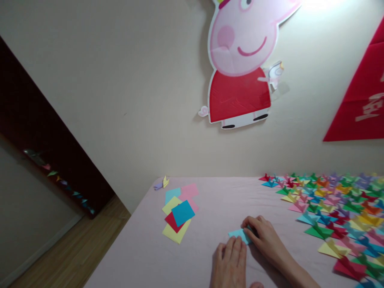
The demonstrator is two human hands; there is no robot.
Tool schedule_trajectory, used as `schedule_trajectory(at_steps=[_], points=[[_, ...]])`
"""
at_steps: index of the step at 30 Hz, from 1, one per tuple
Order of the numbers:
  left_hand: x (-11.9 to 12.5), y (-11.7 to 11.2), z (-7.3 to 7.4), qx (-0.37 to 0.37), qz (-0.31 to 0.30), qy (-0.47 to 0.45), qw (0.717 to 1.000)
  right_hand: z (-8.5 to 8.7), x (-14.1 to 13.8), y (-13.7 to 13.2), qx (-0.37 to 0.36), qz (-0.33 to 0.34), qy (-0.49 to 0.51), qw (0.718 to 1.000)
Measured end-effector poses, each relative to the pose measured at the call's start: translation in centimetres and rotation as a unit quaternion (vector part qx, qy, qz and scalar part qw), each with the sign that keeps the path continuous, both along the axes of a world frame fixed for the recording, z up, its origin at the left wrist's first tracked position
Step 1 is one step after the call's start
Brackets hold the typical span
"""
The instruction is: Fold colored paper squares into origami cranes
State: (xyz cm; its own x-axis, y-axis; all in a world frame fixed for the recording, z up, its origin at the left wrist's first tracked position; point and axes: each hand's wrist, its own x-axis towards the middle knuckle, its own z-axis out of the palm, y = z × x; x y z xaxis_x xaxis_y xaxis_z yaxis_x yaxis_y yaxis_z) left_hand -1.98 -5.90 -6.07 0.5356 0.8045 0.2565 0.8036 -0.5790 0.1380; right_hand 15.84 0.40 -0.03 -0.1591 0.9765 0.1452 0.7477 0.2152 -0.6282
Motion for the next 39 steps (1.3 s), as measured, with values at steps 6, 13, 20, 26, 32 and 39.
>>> schedule_trajectory(at_steps=[6,13,20,26,32,39], points=[[0.0,0.0,0.7,-0.019,-0.002,-0.006,1.0,0.0,0.0,0.0,0.003,0.005,-0.007,1.0],[0.1,-0.1,1.0,-0.019,0.009,0.0,1.0,-0.1,-0.2,0.0,0.002,0.007,-0.017,1.0],[0.3,0.0,0.9,-0.01,0.016,0.002,1.0,-0.1,-0.4,-0.1,0.003,0.005,-0.018,1.0],[0.3,0.1,1.0,-0.032,0.009,-0.026,0.999,0.0,-0.6,-0.2,0.008,0.006,-0.022,1.0],[0.4,0.0,3.1,-0.128,0.015,-0.063,0.99,-0.6,-0.6,-0.2,0.029,0.0,-0.019,0.999],[0.6,-0.1,5.6,-0.211,0.022,-0.081,0.974,-0.4,-0.6,-0.3,0.03,-0.001,-0.026,0.999]])
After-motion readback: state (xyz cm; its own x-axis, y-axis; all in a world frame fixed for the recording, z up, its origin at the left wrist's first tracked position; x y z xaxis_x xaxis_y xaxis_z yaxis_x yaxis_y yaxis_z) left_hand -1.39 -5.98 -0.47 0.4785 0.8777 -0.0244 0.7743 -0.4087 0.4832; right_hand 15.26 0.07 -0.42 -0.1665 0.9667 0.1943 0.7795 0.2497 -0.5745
